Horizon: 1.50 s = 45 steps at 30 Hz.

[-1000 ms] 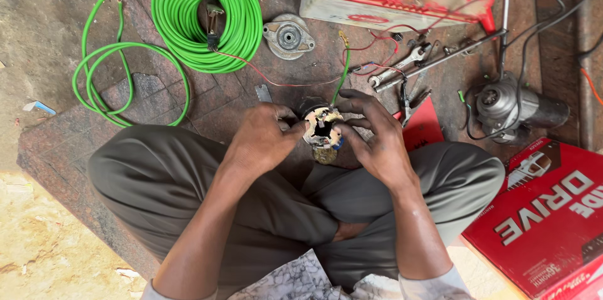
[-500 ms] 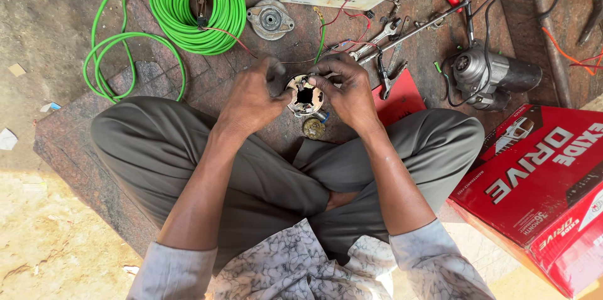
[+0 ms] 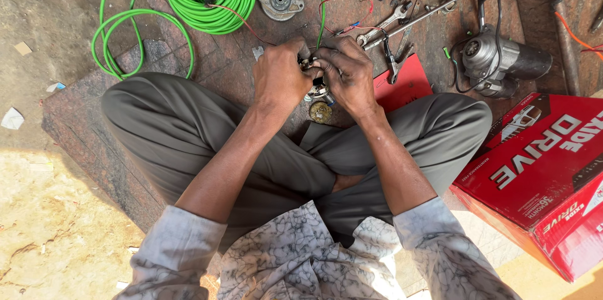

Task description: The person sits on the ground and works on a starter motor, pulling components out of the housing, separating the end cap and armature, and using a wrench on fasteners while arranging parts and wires on the work surface.

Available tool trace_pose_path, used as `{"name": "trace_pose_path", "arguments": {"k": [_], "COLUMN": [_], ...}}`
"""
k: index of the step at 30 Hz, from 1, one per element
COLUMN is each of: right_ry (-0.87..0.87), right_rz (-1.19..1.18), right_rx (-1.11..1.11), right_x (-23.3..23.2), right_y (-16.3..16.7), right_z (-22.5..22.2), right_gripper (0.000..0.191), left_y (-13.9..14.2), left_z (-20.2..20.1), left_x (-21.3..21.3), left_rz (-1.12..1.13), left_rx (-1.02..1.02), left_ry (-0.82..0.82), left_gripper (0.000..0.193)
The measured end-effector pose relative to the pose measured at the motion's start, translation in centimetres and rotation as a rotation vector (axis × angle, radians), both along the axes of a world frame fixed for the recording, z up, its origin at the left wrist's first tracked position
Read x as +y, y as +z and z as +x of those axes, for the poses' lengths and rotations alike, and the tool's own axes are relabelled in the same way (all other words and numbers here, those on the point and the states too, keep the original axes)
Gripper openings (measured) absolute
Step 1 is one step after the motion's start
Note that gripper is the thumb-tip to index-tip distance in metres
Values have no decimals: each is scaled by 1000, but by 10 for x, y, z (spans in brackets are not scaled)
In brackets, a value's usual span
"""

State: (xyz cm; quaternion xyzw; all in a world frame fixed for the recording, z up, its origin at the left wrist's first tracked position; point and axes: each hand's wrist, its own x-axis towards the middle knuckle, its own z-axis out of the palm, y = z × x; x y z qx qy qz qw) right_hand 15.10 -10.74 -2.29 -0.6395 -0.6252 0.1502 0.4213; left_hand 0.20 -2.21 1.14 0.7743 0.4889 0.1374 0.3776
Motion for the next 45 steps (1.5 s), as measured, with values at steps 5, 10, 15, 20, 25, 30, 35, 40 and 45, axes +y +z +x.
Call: {"name": "trace_pose_path", "arguments": {"k": [5,10,15,20,25,30,35,40,45], "right_ry": [-98,-43,160,308,299,272,286,306,204], "right_rz": [-185,-343,-372,-287,-273,-262,-278,-374,-364], "right_rx": [424,435,289,18,-51,-82,-180,-195,472], "right_x": [8,-7,-30,-32,-35,-36,-33,-33,-36], "right_y": [-12,3,40,53,46,39,38,37,29], "right_z": [1,6,16,21,20,17,16,21,31], "right_gripper": [13,18,36,41,37,36,32,29,39], "left_y": [3,-2,-6,-10,-3,16,9,6,7], "left_z": [-3,-10,-9,-27,-27,-33,-35,-33,-32], "left_x": [2,-6,-11,-9,-12,-24,-52,-58,-33], "left_rz": [-24,18,19,-87,-148,-177,393,385,157], "left_rx": [-40,-89,-68,-275,-304,-52,-9,-10,-270], "left_ry": [2,6,3,-106,-121,-257,-418,-424,-170], "left_gripper": [40,38,36,39,38,29,35,43,46]}}
